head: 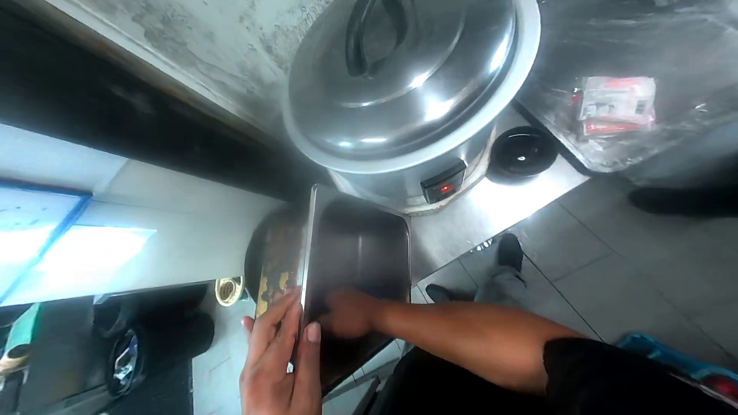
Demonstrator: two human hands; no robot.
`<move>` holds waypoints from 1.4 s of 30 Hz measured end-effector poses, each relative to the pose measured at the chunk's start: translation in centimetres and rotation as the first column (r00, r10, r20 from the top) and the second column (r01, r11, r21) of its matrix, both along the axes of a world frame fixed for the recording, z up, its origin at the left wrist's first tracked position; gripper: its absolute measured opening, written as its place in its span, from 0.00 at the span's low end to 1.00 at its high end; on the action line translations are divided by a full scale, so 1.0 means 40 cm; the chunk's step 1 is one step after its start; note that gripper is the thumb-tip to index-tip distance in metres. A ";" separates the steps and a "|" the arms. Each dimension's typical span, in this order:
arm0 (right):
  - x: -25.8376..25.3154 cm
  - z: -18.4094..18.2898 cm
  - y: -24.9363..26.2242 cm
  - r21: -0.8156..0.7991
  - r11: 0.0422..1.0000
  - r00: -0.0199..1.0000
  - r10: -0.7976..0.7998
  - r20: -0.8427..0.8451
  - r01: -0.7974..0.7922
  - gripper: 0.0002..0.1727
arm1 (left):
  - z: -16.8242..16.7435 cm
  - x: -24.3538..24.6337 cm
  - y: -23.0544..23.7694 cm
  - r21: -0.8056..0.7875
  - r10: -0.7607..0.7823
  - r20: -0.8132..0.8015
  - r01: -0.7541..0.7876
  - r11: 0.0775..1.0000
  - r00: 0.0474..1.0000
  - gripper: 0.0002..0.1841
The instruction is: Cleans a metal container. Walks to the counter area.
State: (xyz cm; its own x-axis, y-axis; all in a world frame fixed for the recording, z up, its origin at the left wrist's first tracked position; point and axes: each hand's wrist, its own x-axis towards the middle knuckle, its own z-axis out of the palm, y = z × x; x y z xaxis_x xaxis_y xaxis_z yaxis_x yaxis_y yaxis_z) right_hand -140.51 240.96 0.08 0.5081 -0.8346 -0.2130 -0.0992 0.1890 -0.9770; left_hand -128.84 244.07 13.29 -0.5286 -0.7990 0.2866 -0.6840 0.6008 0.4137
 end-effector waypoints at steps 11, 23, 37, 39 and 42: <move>-0.082 -0.250 0.076 -0.295 0.888 0.876 0.203 -0.437 -0.353 0.31 | 0.008 -0.010 0.025 0.008 0.064 0.034 -0.065 0.998 0.997 0.18; -0.223 -0.210 0.090 -0.218 0.920 0.769 0.124 -0.628 -0.326 0.28 | 0.022 -0.040 0.029 -0.035 0.075 0.136 -0.071 0.997 0.988 0.19; -0.303 -0.257 0.060 -0.416 0.905 0.591 -0.289 -0.753 -0.087 0.29 | -0.006 -0.043 0.036 -0.097 0.110 0.073 -0.103 0.990 0.991 0.20; -0.288 -0.296 0.058 -0.500 0.857 0.498 -0.383 -0.778 -0.121 0.30 | -0.013 -0.045 0.040 -0.111 0.116 0.070 -0.108 0.988 0.991 0.21; -0.191 -0.282 0.160 -0.368 0.911 0.656 -0.164 -0.737 -0.185 0.31 | -0.015 -0.048 0.037 -0.091 0.127 0.016 -0.125 0.988 0.992 0.19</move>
State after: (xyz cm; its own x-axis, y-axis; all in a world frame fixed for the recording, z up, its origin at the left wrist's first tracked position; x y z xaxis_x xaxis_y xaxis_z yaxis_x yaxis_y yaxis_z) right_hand -148.16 247.37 -11.20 0.3320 -0.9243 -0.1885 -0.8150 -0.1804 -0.5507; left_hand -130.75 245.56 12.69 -0.4321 -0.8315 0.3491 -0.7650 0.5430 0.3463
